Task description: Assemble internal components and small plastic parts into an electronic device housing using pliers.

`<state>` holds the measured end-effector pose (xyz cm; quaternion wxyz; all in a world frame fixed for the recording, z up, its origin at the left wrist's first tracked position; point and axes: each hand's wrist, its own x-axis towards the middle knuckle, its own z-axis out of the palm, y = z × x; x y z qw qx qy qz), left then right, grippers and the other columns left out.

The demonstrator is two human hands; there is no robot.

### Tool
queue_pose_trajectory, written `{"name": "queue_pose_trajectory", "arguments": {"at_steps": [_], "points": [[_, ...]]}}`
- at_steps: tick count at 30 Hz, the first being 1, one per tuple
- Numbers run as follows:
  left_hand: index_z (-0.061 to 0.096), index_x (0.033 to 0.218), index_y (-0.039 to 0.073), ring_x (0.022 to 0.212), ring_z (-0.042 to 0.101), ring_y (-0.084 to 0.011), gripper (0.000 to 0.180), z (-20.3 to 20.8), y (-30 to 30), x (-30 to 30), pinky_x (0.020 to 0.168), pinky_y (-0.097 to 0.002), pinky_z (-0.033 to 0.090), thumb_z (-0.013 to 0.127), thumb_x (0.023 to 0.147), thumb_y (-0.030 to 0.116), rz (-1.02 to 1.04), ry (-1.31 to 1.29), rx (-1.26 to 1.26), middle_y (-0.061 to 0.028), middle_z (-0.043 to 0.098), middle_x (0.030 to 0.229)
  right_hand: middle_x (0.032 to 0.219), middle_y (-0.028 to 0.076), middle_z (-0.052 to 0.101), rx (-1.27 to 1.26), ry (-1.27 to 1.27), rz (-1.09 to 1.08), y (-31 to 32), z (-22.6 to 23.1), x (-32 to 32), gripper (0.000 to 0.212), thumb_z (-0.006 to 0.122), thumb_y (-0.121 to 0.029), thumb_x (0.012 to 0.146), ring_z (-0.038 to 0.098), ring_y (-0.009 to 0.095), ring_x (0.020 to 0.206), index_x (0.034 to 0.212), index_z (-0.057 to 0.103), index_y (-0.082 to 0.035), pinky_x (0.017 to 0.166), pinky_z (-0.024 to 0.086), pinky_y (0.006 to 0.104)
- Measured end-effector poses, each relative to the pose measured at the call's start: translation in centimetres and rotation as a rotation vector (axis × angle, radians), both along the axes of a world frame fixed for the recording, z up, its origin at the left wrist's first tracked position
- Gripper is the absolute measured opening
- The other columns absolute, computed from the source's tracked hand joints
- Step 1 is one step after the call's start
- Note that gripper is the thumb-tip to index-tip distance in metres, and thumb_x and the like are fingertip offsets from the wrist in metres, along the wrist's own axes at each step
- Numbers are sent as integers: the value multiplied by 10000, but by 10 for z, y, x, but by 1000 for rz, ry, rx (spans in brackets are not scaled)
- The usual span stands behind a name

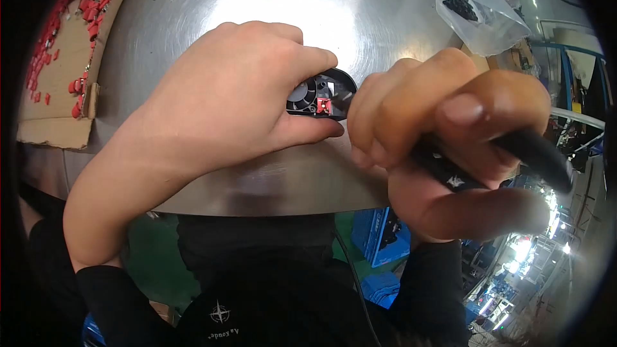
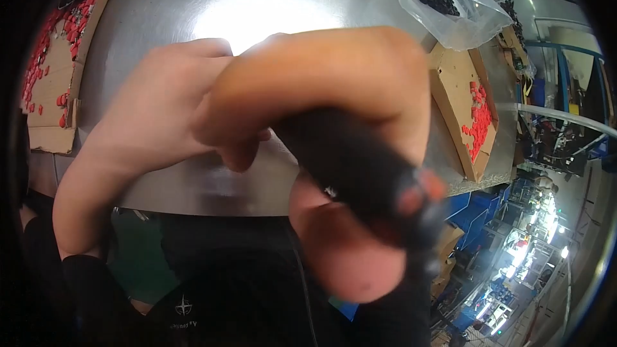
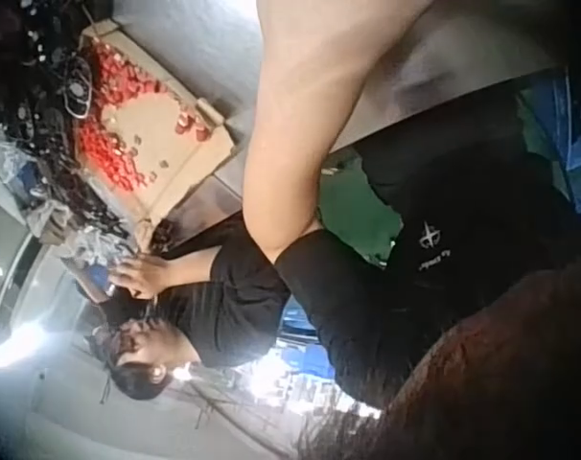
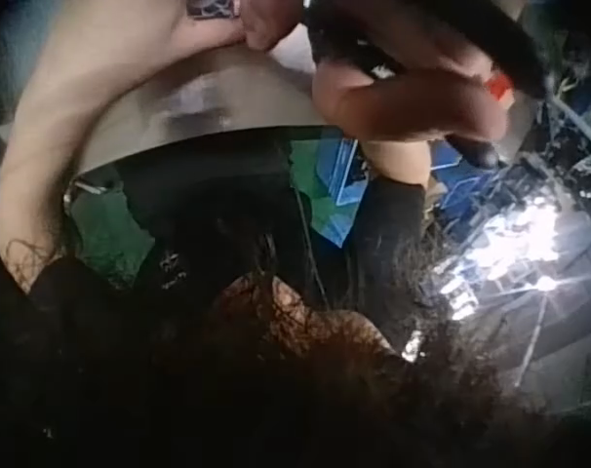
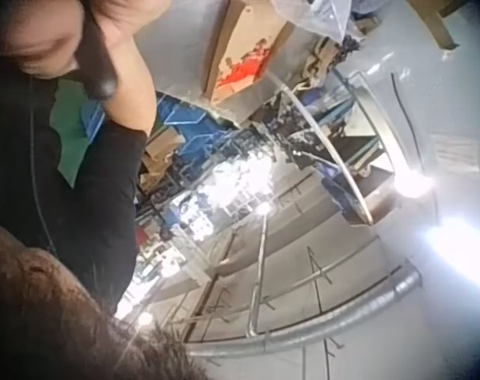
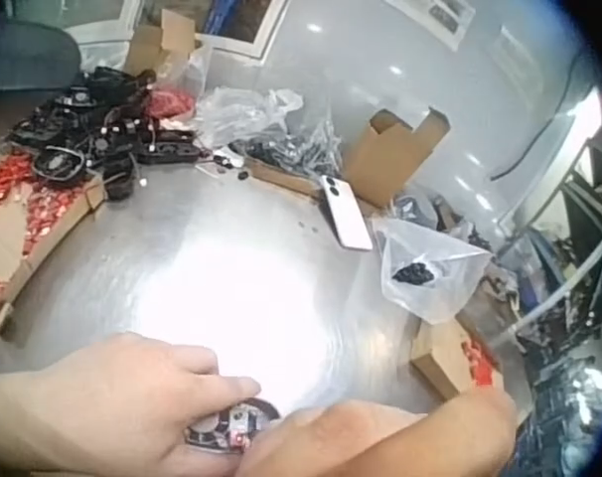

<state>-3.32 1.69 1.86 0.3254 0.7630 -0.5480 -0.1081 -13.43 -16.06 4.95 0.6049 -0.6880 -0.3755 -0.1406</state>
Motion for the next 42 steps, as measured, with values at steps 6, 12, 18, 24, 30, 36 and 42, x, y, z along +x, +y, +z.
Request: {"name": "queue_pose_trajectory", "arguments": {"at_steps": [6,12,18,24,30,36,42], "points": [[746,884,120,805,689,-300,208,12,-1,-8,708,-380,553,838,712,192,24,228,156,-66,707,875,777,126,589,-32,105,-96,-3,-1,-1,800,292,-798,984,544,163,537,1270,463,-70,521,517,308],[725,817,109,824,708,-290,196,8,2,-10,716,-374,565,860,682,151,-12,51,-26,-58,726,876,788,117,598,108,196,-68,-4,-2,-5,723,397,-746,978,541,165,547,1223,491,-73,521,493,310],[712,1021,95,867,689,-331,350,8,2,-13,751,-445,570,838,759,290,-104,-216,-41,-112,651,884,800,108,607,261,313,-40,1,-6,-15,652,502,-694,972,538,166,558,1176,519,-75,520,470,312],[713,1077,94,861,684,-326,396,4,6,-9,754,-440,563,854,752,271,-168,-246,-105,-104,649,899,811,99,616,407,415,-30,4,-5,-26,591,607,-643,966,535,168,568,1129,547,-77,520,446,314],[715,1133,85,883,685,-328,473,9,3,-10,765,-440,556,870,746,310,-139,-210,-90,-110,649,911,793,87,593,440,320,-10,14,4,-17,656,573,-701,966,516,140,569,1149,546,-72,543,440,277],[714,1107,84,880,683,-325,457,10,7,-11,768,-440,556,872,730,287,-129,-231,-85,-105,645,906,842,98,621,309,373,-69,19,6,-13,754,601,-748,911,559,135,615,1133,580,-28,566,469,273],[717,1086,90,859,683,-325,428,12,5,-14,756,-442,558,861,737,292,-136,-201,-41,-101,642,892,891,109,649,174,424,-124,21,7,-14,852,629,-795,856,601,131,660,1117,615,15,589,497,270]]}}
